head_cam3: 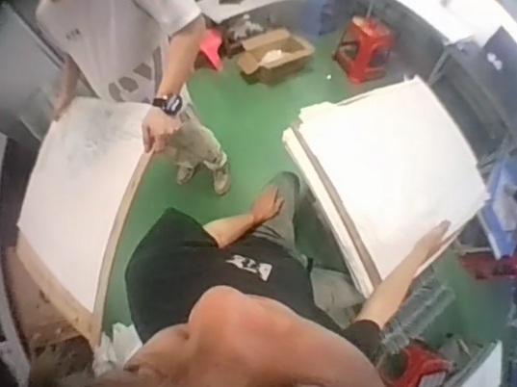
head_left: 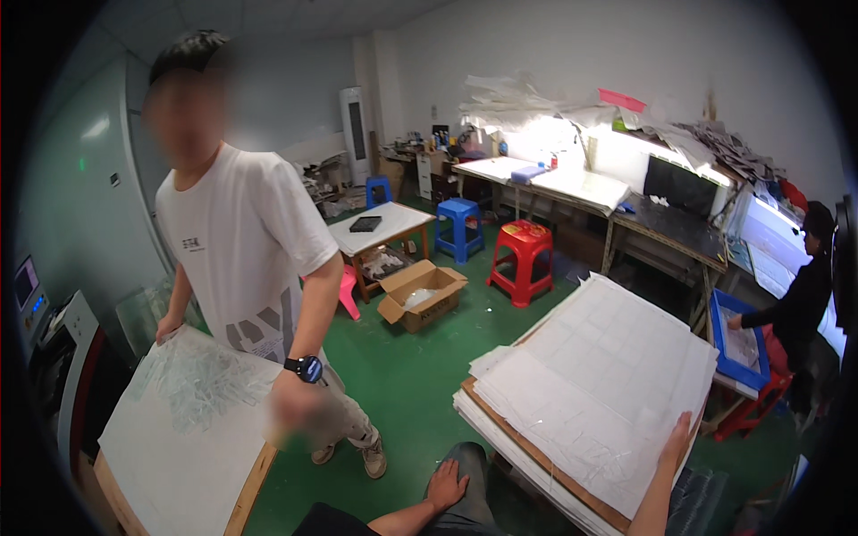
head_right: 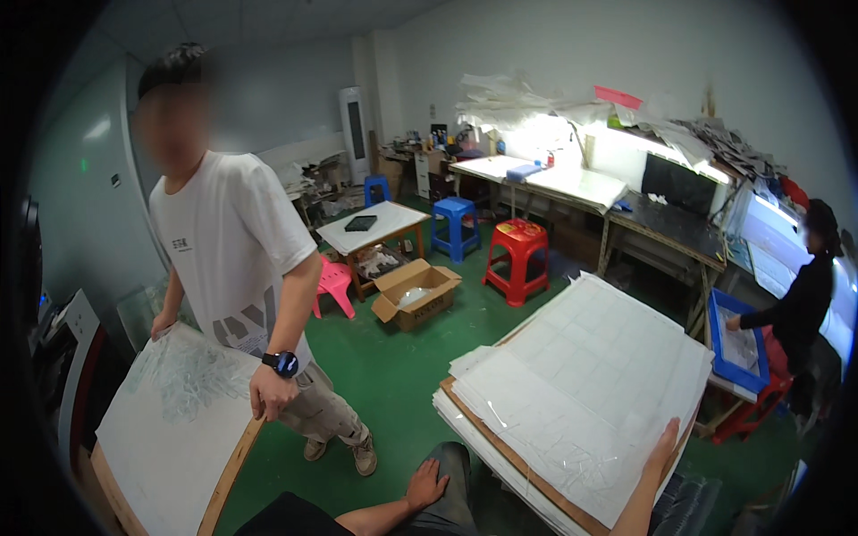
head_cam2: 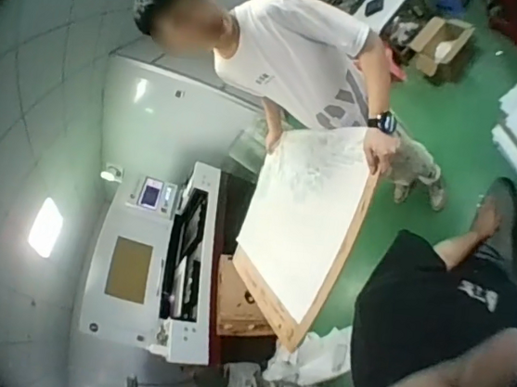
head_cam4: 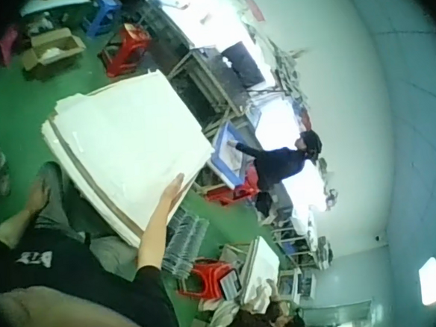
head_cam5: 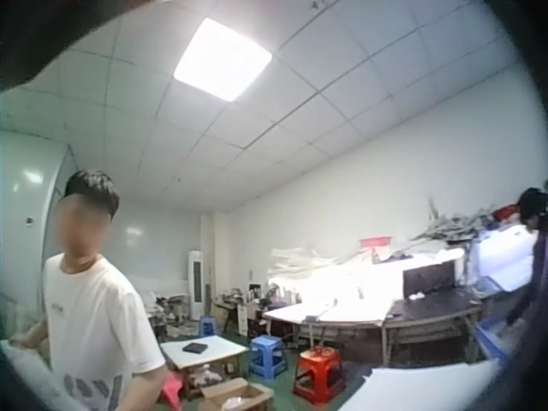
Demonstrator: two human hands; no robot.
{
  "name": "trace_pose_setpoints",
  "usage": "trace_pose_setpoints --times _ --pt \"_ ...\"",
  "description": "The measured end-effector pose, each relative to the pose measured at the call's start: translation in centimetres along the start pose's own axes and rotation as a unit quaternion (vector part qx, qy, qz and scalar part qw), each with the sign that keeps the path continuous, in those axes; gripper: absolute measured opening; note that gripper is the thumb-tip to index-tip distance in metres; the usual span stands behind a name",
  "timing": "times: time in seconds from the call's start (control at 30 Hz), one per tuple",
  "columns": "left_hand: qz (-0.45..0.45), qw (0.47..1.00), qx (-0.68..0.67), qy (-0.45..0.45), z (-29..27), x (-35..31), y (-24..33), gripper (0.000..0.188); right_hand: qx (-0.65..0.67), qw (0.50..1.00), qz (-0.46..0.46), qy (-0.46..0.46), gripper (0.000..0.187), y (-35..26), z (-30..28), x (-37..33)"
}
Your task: Placing and aligning sheets of small mosaic tiles onto a backing board in a factory setting.
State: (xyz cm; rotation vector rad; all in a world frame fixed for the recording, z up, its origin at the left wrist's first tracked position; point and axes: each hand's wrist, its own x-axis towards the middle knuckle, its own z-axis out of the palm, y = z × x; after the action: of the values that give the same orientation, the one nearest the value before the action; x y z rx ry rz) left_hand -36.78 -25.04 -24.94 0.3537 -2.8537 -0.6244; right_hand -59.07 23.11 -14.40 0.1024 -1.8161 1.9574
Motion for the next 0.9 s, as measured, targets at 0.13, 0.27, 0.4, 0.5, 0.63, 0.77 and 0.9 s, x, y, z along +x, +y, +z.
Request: trace_pose_setpoints --times 0.13,0.27,0.4,0.5,0.63,0.77,0.9 --pt "0.015 0.999 -0.019 0.027 -1.9 1.2 2.4 0.050 -0.193 0.981 -0.020 -0.005 0.050 -0.3 1.1 0.7" --pt "0.016 0.997 -0.040 0.062 -1.1 2.7 1.0 0.045 -0.425 0.904 -0.039 -0.026 0.050 -0.6 5.2 3.9" --pt "0.019 0.998 -0.045 0.025 -2.6 2.5 1.7 0.046 -0.562 0.826 0.013 -0.041 0.052 -2.6 3.5 4.0" --pt "-0.019 1.000 -0.010 0.009 -1.3 1.5 1.7 0.049 -0.617 0.779 0.043 -0.100 0.053 -3.3 2.2 3.5" --pt "-0.086 0.996 0.013 -0.025 -2.1 0.9 2.2 0.050 -0.629 0.762 0.078 -0.133 0.053 -4.7 3.0 1.9" --pt "-0.096 0.995 -0.003 -0.027 -2.8 0.8 2.2 0.049 -0.640 0.753 0.070 -0.134 0.051 -5.8 3.2 1.5" --pt "-0.100 0.994 -0.009 -0.033 -3.3 0.7 3.1 0.049 -0.639 0.750 0.092 -0.145 0.049 -6.6 2.4 2.5"
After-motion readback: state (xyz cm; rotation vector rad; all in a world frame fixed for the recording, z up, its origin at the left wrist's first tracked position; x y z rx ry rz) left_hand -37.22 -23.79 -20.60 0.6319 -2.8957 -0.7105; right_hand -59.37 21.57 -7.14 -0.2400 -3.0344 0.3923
